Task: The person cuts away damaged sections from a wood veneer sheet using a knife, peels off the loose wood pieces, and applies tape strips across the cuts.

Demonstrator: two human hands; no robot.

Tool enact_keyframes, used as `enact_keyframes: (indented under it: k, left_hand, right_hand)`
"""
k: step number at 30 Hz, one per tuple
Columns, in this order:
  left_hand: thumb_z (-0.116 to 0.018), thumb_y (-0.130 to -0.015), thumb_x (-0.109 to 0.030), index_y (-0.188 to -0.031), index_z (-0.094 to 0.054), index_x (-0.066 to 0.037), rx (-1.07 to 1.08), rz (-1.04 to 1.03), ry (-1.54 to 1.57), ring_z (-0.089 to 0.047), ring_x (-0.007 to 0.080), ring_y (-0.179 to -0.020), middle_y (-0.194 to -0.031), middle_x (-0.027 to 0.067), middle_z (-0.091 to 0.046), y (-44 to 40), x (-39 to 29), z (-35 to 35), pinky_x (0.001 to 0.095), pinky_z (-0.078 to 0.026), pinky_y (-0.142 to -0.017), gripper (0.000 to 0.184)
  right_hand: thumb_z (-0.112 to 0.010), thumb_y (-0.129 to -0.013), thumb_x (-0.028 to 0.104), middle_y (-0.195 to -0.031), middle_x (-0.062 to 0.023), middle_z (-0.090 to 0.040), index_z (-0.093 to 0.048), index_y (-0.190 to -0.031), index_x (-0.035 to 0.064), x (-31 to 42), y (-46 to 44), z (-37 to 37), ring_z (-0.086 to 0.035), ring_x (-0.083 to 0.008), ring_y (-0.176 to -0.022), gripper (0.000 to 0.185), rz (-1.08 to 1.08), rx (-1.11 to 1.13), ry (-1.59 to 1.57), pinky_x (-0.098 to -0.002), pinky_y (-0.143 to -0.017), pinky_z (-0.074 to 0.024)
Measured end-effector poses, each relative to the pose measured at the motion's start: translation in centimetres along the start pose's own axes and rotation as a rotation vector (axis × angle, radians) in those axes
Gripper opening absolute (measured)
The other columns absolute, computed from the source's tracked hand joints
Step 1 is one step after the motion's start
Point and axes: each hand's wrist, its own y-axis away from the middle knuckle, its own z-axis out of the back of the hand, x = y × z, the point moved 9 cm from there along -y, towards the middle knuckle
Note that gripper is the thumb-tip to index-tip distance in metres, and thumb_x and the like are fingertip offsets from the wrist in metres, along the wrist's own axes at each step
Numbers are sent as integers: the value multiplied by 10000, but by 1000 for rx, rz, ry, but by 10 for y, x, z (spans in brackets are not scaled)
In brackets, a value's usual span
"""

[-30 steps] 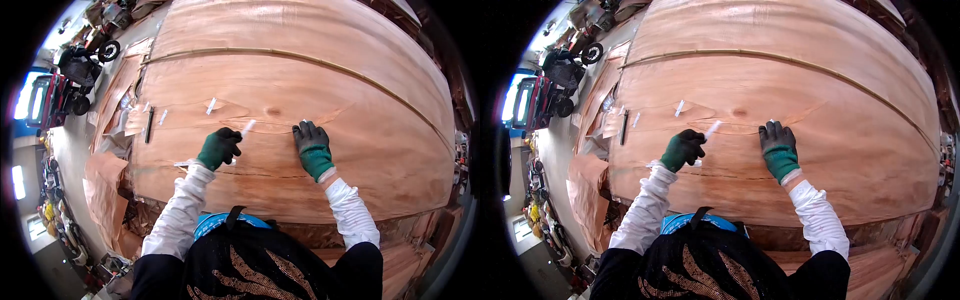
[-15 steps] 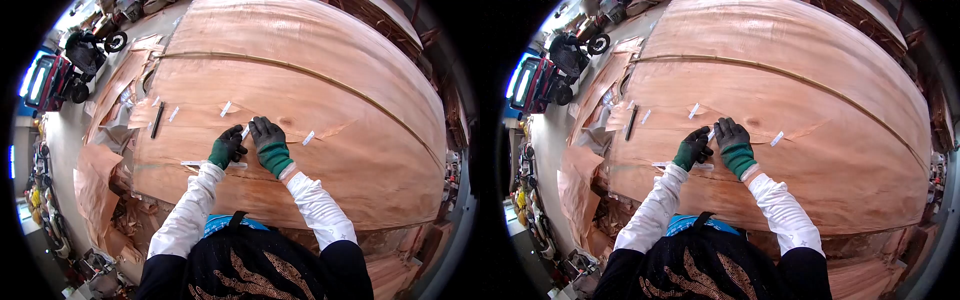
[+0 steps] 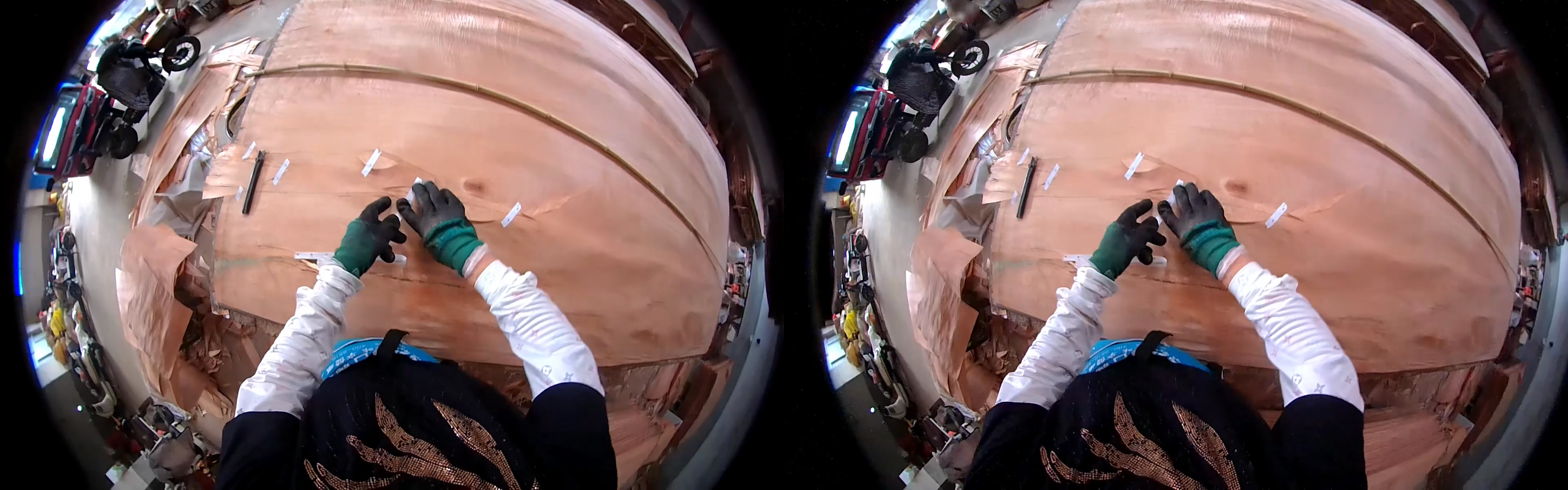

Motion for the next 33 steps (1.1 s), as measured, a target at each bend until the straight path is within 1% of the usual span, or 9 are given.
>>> enact_keyframes:
  k: [5, 9, 12, 16, 20, 22, 24, 31, 33]
  left_hand:
    - [-610, -898, -241, -1057, -614, 21, 213, -67, -602, -673, 234, -590, -773, 143, -694, 10, -22, -1, 324, -517, -490, 307]
    - [-630, -880, -245, -925, -644, -39, -79, -234, -1215, -663, 227, -639, -744, 138, -680, -28, -64, 52, 354, -505, -517, 212]
    - [-635, -880, -205, -957, -657, -31, -52, -119, -677, -618, 160, -488, -697, 43, -684, -1, -120, 100, 294, -486, -444, 191]
    - [-586, -912, -251, -1144, -636, -29, 78, -497, -191, -659, 175, -904, -1086, 99, -663, 44, -176, 159, 313, -542, -754, 325]
    - [-568, -920, -300, -1344, -493, -22, -254, -751, -114, -627, 221, -1049, -1220, 119, -609, 119, -198, 228, 353, -519, -909, 512]
    - [-576, -922, -295, -1299, -518, -24, -369, -839, -180, -626, 234, -1033, -1188, 123, -619, 154, -192, 257, 354, -517, -893, 468]
    - [-584, -923, -289, -1255, -544, -26, -511, -896, -252, -625, 248, -1016, -1156, 126, -628, 190, -177, 289, 356, -515, -877, 425]
    - [-611, -929, -268, -1100, -635, -31, -1375, -1176, -1040, -622, 295, -957, -1044, 139, -659, 375, -146, 319, 361, -509, -820, 293]
    - [-622, -921, -248, -1071, -655, -31, -1299, -1242, -1155, -622, 300, -964, -1038, 142, -662, 387, -130, 329, 366, -517, -826, 266]
  right_hand:
    - [-518, -895, 201, -1401, -213, -462, -543, -1290, 278, 1, 0, -16, -459, -337, -1212, 403, 26, 97, 8, -401, -828, -453]
    - [-492, -924, 207, -1420, -211, -444, -520, -1313, 302, 2, 1, -13, -439, -322, -1230, 402, 18, 107, -8, -396, -848, -449]
    - [-481, -940, 213, -1422, -201, -444, -519, -1311, 306, 0, 0, -12, -441, -311, -1231, 385, 12, 116, 9, -388, -861, -449]
    - [-491, -939, 246, -1410, -190, -455, -515, -1312, 298, 2, 2, -18, -467, -309, -1226, 378, 9, 126, 106, -401, -862, -461]
    - [-510, -927, 305, -1377, -203, -481, -551, -1276, 247, -20, -9, -27, -521, -333, -1198, 357, -356, 206, -247, -457, -861, -475]
    - [-492, -923, 279, -1228, -171, -587, -630, -1109, 140, 2, -10, -23, -582, -334, -1084, 270, -174, 279, -93, -450, -841, -501]
    - [-519, -863, 204, -1057, -118, -627, -634, -1072, 177, 36, 8, -5, -615, -271, -999, 239, -83, -125, -186, -438, -776, -514]
    - [-546, -816, 219, -1266, -148, -551, -633, -1155, 111, 106, 109, 34, -511, -310, -1163, 366, -158, -328, -208, -464, -974, -402]
    - [-554, -810, 227, -1264, -119, -552, -628, -1174, 110, 94, 122, 16, -501, -289, -1179, 389, -182, -305, -221, -454, -982, -399]
